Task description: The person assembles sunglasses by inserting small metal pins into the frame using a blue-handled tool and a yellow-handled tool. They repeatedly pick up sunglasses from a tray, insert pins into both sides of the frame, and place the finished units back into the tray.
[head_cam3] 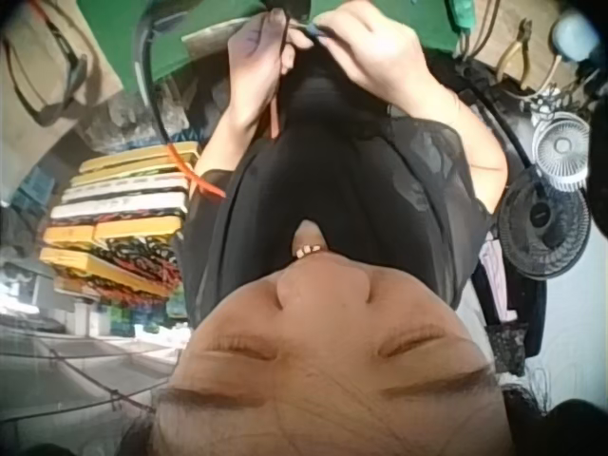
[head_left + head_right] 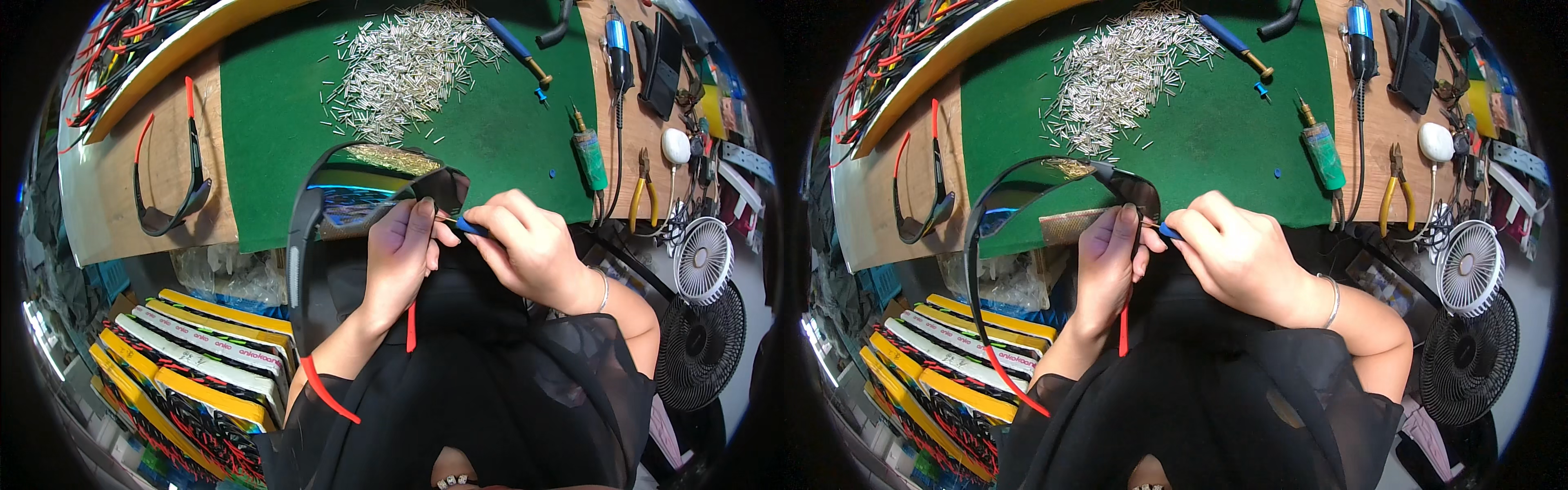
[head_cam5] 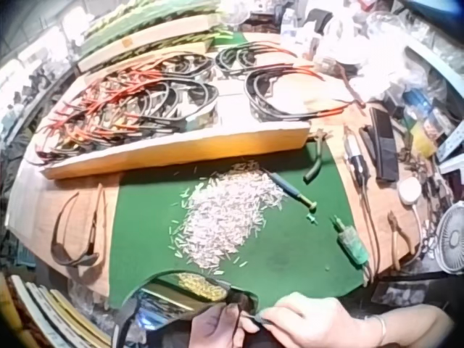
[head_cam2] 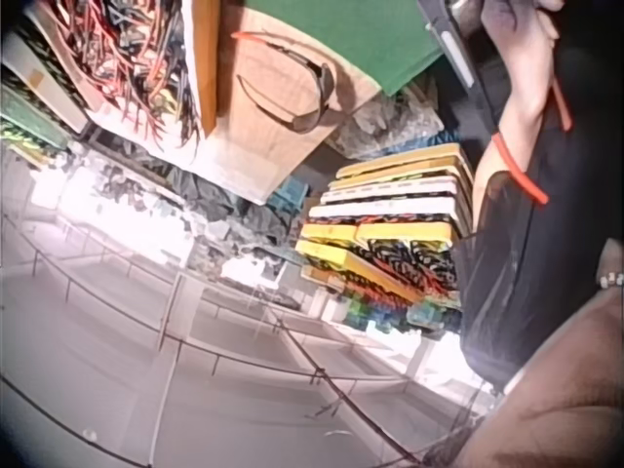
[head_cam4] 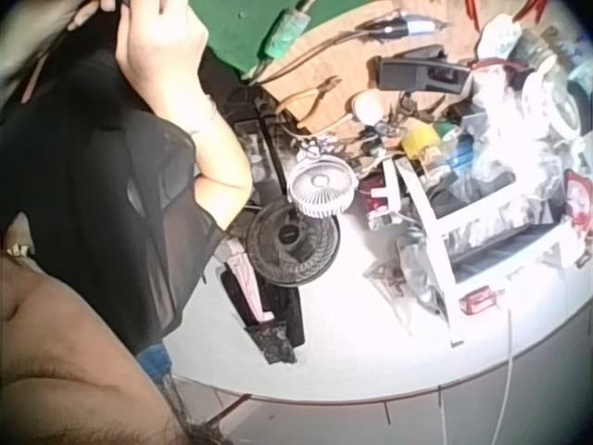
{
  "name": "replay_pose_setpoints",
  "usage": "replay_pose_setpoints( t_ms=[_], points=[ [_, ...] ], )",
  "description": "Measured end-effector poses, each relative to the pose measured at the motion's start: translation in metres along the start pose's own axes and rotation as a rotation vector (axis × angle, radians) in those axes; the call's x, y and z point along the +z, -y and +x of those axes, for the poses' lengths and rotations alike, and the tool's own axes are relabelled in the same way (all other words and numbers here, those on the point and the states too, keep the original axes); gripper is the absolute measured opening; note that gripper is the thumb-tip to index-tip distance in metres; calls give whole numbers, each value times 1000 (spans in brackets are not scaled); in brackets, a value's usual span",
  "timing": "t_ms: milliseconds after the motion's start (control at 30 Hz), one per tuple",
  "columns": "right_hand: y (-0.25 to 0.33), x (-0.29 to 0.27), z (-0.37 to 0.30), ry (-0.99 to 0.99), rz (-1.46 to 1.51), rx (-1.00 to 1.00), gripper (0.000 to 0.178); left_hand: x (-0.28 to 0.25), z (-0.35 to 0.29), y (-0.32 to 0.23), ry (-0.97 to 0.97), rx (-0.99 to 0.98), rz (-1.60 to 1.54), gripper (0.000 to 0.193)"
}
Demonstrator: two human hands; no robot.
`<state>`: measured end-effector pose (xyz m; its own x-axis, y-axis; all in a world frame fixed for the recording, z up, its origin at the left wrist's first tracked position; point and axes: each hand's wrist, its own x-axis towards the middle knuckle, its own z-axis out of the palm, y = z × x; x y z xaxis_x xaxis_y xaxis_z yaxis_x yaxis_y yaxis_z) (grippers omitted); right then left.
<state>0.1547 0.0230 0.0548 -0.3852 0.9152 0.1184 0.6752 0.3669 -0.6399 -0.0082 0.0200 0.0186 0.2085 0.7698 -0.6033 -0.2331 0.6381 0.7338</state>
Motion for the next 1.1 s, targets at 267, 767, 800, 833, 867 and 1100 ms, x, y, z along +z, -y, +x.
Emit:
replay_pose_setpoints(
  t_ms=[267,767,800,833,867,1100],
  points=[
    [-6,4,0,118,175,116,10,-2,0,-1,18,-7,24,30],
    [-5,-4,2,255,334,326,15,-5,1,-6,117,17,121,25],
    [-5,-6,2,257,329,337,15,-2,-1,-7,128,2,58,23],
    [-6,-9,2,259,323,349,15,2,-3,-8,140,-13,-4,23],
    [-6,-11,1,249,306,345,15,3,-6,-9,153,-28,-69,25],
    [-7,-25,-31,233,293,455,17,20,-21,19,210,-249,-119,21]
  ],
)
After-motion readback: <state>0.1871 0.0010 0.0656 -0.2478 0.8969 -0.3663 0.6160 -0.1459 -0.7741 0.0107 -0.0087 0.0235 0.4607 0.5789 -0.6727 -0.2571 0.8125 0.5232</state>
